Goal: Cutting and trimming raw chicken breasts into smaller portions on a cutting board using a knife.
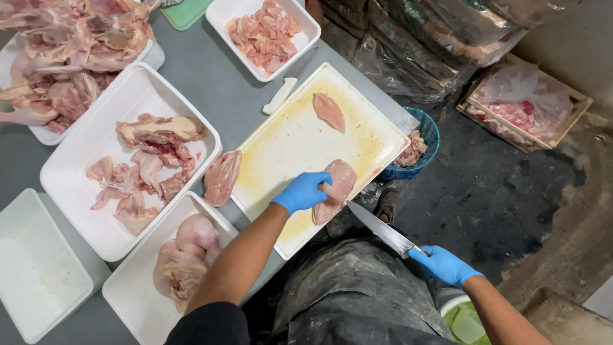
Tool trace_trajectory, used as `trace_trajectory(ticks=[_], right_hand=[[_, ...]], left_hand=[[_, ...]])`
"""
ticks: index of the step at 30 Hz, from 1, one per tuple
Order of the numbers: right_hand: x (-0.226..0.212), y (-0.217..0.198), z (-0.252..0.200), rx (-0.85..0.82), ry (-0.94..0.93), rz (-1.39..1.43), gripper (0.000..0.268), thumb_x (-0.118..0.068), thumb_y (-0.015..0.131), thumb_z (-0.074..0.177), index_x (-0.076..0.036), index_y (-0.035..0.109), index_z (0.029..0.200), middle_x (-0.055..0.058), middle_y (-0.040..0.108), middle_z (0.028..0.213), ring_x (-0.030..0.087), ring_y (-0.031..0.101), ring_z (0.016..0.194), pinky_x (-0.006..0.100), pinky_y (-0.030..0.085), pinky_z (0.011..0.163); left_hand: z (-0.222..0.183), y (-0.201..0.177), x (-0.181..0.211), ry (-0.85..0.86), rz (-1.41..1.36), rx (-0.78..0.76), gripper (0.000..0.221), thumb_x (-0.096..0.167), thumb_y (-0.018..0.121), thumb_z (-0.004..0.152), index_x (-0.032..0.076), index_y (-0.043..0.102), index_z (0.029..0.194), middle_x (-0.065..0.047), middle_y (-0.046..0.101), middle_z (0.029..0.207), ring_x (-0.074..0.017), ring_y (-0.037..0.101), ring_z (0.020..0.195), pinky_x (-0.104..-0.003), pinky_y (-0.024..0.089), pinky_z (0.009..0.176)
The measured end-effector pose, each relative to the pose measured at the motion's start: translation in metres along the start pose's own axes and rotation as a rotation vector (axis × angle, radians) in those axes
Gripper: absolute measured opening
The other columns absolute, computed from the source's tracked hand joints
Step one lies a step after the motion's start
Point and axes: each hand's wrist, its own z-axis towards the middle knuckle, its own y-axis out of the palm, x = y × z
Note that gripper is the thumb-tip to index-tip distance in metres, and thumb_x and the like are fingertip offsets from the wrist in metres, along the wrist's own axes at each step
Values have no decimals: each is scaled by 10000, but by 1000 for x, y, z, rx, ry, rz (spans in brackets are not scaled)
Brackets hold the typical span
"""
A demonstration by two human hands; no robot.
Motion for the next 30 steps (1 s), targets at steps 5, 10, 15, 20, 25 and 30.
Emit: trace_trajectory(ticks=[5, 10, 15, 20, 25, 30], right_hand=[[14, 15, 72, 106, -146, 15, 548, -604, 667, 968, -125, 832, 1178, 183, 826, 894, 285, 786, 889, 458, 615, 925], [-92, 30, 56, 39, -265, -97, 591, -637, 621, 974, -122, 810, 1191, 194, 818, 1071, 357, 768, 1090, 480, 582, 1021], [-160, 40, 22, 10, -377, -192, 485, -563, 664, 990, -96, 788, 1022, 141, 807, 970, 305, 757, 1016, 443, 580, 983], [-123, 12, 12, -49, -312, -290, 565, -628, 636, 968, -77, 755, 929, 165, 783, 863, 318, 754, 933, 471, 589, 936], [-81, -13, -7, -93, -188, -336, 578, -614, 701, 928, -49, 810, 987, 190, 843, 961, 339, 788, 1008, 473, 594, 973], [-87, -12, -24, 52, -228, -147, 573, -577, 702, 941, -42, 832, 1100, 210, 842, 1048, 374, 777, 1104, 507, 585, 1013]], left_hand=[[-55, 3, -70, 147, -84, 173, 295, 178, 732, 771, 228, 755, 1061, -82, 789, 1014, -265, 739, 1042, -460, 576, 968], [-114, 2, -55, 85, -252, 205, 244, 77, 712, 785, 122, 739, 1023, -123, 775, 948, -242, 700, 992, -476, 556, 944], [-129, 18, -41, 179, -343, 249, 195, 22, 743, 795, 74, 707, 980, -143, 765, 912, -262, 691, 960, -480, 545, 948], [-123, 16, -46, 233, -374, 290, 197, 17, 737, 822, 100, 737, 1000, -80, 771, 920, -200, 683, 979, -434, 541, 957], [-116, -13, 5, 233, -399, 339, 231, 47, 812, 816, 152, 758, 1014, -25, 779, 904, -110, 674, 928, -317, 576, 899], [-78, -37, 45, 335, -340, 420, 213, 120, 837, 868, 168, 729, 1045, -47, 788, 949, -151, 726, 954, -371, 602, 892]])
